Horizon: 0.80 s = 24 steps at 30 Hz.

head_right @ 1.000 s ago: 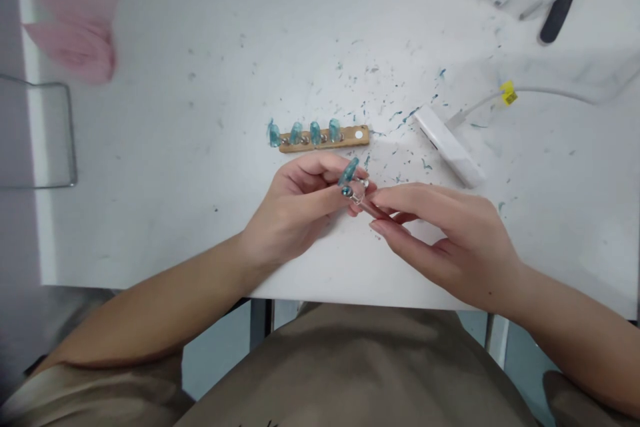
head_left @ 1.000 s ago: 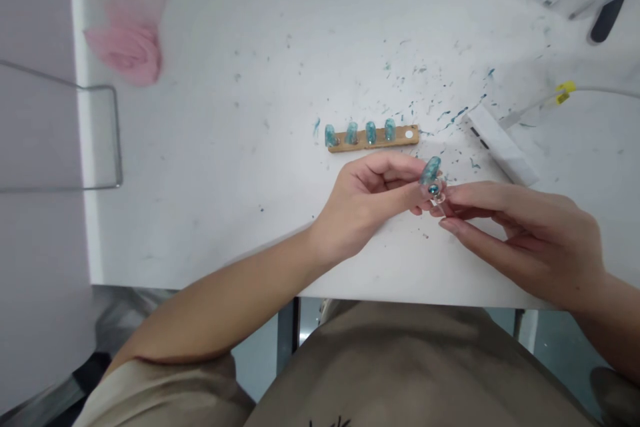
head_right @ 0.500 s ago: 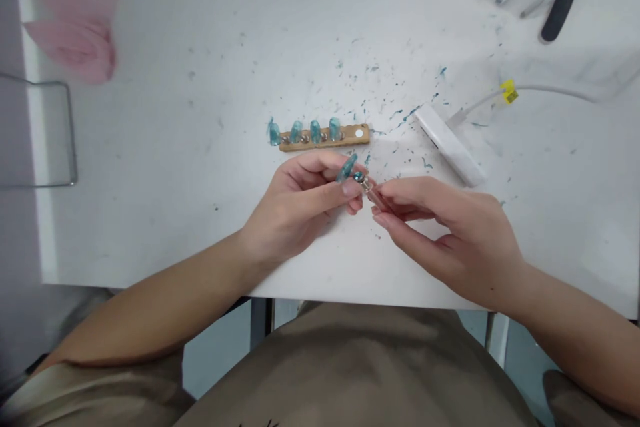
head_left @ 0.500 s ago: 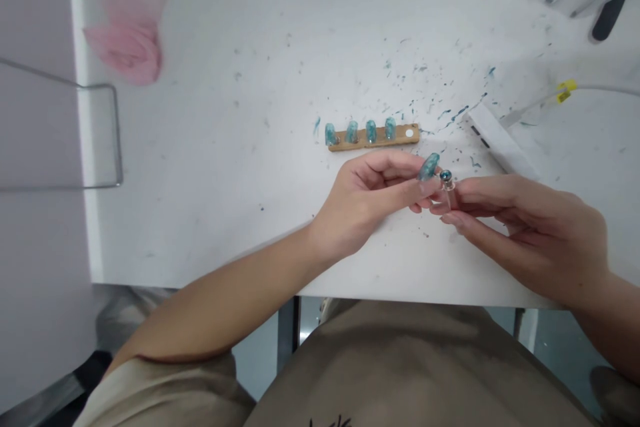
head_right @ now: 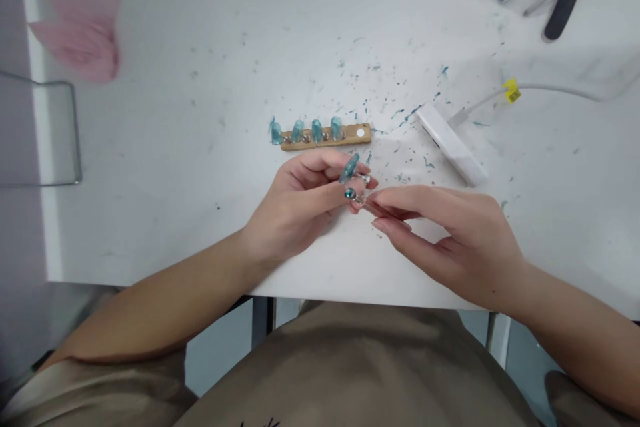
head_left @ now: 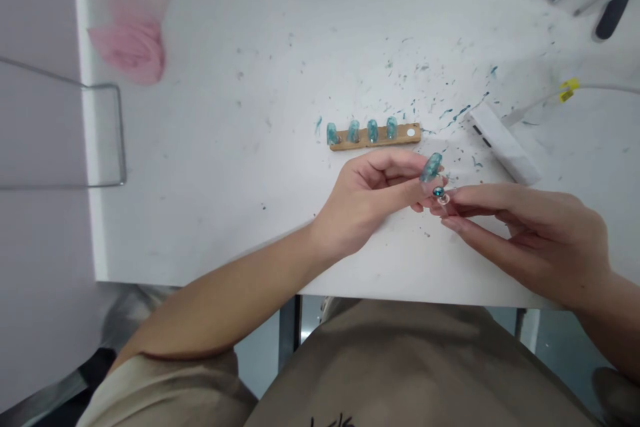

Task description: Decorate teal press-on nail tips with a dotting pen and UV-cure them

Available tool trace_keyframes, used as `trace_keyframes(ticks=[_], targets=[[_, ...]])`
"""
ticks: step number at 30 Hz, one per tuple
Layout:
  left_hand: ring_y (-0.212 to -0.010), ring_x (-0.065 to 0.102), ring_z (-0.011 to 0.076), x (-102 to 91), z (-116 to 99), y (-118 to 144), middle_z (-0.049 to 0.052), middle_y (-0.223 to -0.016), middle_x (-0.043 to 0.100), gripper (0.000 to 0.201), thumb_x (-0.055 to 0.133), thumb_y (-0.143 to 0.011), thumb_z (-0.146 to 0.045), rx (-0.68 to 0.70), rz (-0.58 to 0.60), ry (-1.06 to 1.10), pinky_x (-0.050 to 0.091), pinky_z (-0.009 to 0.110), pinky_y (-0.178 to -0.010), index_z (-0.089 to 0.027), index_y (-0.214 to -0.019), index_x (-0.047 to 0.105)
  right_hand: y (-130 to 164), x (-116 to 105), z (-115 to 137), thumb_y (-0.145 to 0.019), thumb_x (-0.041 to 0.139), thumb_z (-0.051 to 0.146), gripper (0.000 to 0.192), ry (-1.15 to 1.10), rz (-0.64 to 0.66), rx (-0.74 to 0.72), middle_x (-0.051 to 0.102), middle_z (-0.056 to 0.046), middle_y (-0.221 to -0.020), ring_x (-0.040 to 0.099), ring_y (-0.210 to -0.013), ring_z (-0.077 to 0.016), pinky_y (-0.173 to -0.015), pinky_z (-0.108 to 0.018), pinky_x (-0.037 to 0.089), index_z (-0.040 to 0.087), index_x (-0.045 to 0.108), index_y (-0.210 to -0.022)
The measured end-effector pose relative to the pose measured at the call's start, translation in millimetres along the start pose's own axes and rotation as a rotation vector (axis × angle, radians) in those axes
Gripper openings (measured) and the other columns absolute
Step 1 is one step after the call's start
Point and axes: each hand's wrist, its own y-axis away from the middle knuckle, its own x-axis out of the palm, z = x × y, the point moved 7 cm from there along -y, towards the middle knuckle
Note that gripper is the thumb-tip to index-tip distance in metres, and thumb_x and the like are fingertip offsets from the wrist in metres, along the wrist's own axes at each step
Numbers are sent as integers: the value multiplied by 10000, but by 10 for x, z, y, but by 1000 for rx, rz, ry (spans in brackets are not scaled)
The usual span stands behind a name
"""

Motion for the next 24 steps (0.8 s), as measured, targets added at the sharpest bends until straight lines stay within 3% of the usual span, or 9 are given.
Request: trace_keyframes(ticks=[5,15,20,24], targets=[[-738,802,88,-8,-10,5,-30,-909,889,230,1095,-806,-260,3,-4,2,669,194,-721,-247,-930,902,72,-8,-71,-1109,750,272,210,-49,-8,73,867,47,-1209,878,-1053,-139,-881,-242,743,334,785,-1306],[-761,796,69,54,-38,13,-40,-919,891,175,1059,-857,-224,28,67,-7,663,170,-753,-284,-969,939,58,-6,-82,-1087,790,286,198,-20,-16,72,871,40,-1192,878,-998,-133,-730,-194,713,325,805,-1280],[-755,791,89,27,-31,16,-13,-866,872,139,1054,-875,-288,24,46,-60,668,198,-767,-257,-927,929,64,-17,-106,-1077,790,262,237,-117,-38,148,858,23,-1212,877,-1088,-166,-925,-275,774,334,812,-1301],[-784,808,118,26,-23,28,-18,-791,829,154,1055,-874,-298,26,75,-84,681,232,-795,-265,-961,933,30,-24,-80,-1064,796,223,237,-165,-54,157,854,26,-1187,869,-1052,-149,-936,-265,779,326,800,-1278]])
